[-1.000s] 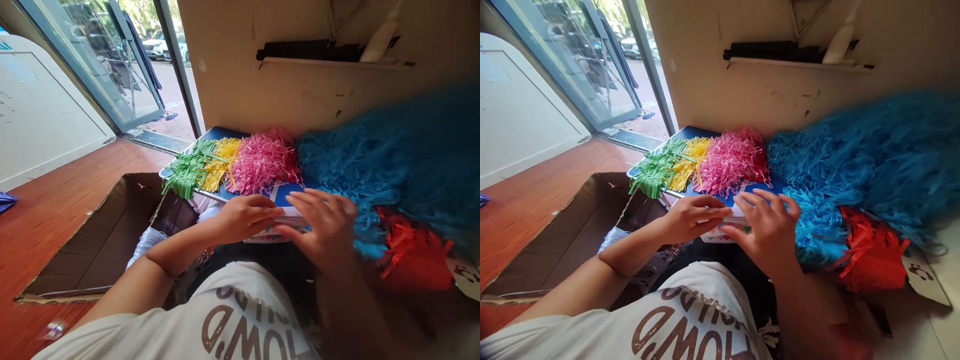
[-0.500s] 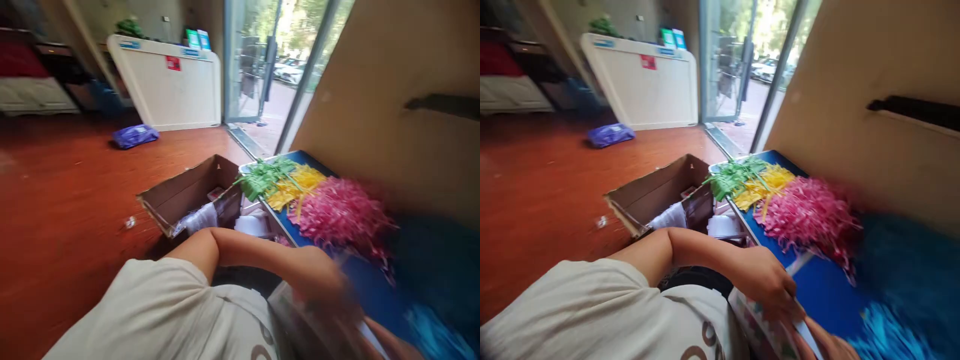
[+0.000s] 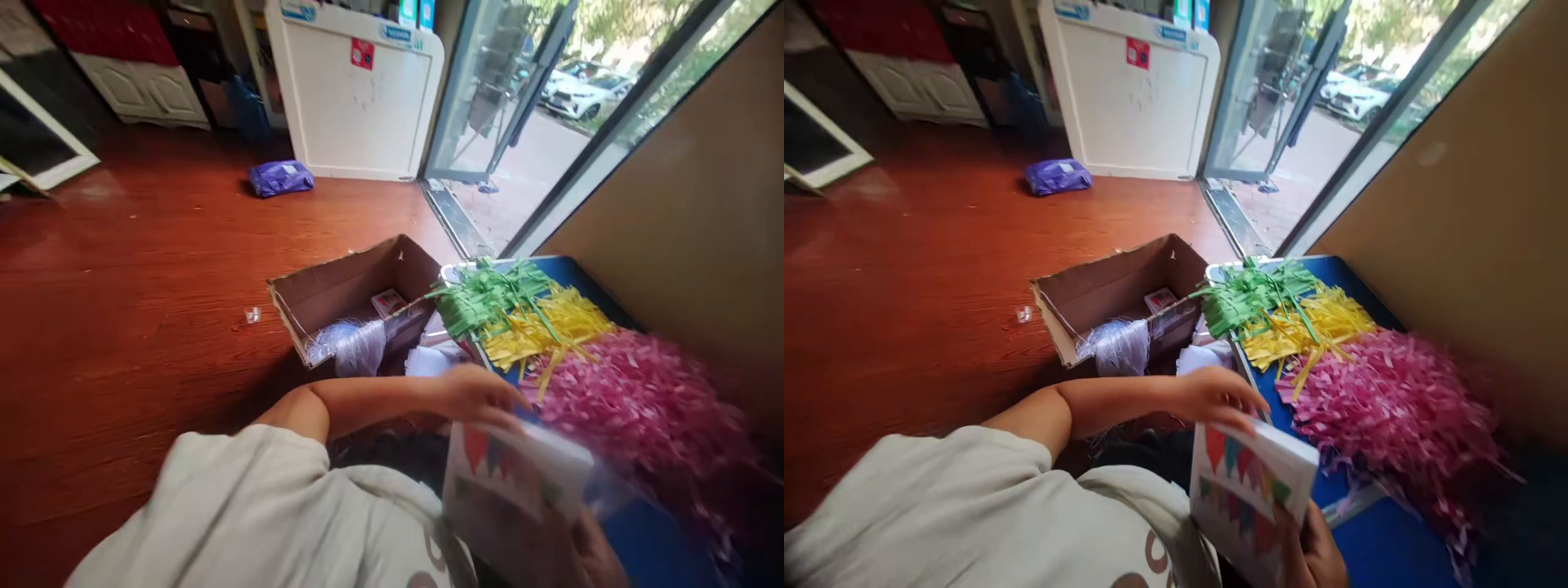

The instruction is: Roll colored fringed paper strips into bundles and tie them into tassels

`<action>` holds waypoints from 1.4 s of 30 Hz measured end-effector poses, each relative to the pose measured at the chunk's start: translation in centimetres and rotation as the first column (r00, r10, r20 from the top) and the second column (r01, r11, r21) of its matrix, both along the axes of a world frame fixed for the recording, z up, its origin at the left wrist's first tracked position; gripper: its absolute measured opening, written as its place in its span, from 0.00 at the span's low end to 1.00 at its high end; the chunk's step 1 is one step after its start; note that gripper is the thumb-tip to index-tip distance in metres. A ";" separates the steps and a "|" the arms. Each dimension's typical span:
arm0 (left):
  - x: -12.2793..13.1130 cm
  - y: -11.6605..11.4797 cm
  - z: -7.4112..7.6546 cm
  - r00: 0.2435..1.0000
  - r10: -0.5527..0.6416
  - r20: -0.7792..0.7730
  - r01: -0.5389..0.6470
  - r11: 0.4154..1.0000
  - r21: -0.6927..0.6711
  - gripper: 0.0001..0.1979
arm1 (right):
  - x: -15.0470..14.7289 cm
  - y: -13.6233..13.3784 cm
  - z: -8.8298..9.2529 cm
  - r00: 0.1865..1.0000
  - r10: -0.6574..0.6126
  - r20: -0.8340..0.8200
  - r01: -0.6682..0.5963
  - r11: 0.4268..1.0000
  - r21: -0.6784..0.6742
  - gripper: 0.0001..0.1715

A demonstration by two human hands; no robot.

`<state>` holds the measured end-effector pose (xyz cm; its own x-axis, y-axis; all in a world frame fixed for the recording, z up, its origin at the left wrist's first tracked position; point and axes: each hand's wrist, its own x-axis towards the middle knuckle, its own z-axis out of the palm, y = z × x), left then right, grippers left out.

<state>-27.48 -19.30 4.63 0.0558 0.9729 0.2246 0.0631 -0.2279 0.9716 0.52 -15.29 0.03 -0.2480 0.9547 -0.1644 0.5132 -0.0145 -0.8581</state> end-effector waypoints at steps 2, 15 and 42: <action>-1.1 -0.2 -1.5 0.945 0.182 0.272 -0.158 0.982 -0.105 0.32 | -2.1 -0.7 0.4 0.997 0.018 -0.077 -0.021 0.999 -0.040 0.39; -0.8 -0.5 -7.3 0.668 0.512 0.540 -0.326 0.854 -0.406 0.30 | -8.9 -1.5 -1.4 0.973 0.049 -0.226 -0.041 0.998 0.038 0.34; -21.3 -5.5 -7.0 0.055 0.820 0.569 -0.395 0.541 -0.742 0.17 | -5.0 -2.0 -5.0 0.952 -0.069 -0.299 -0.048 0.929 -0.367 0.34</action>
<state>-48.82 -24.78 -2.34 -0.5875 0.5311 -0.6106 -0.7972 -0.2504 0.5493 -4.52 -17.25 -4.93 -0.3320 0.8441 -0.4211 0.2291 -0.3609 -0.9040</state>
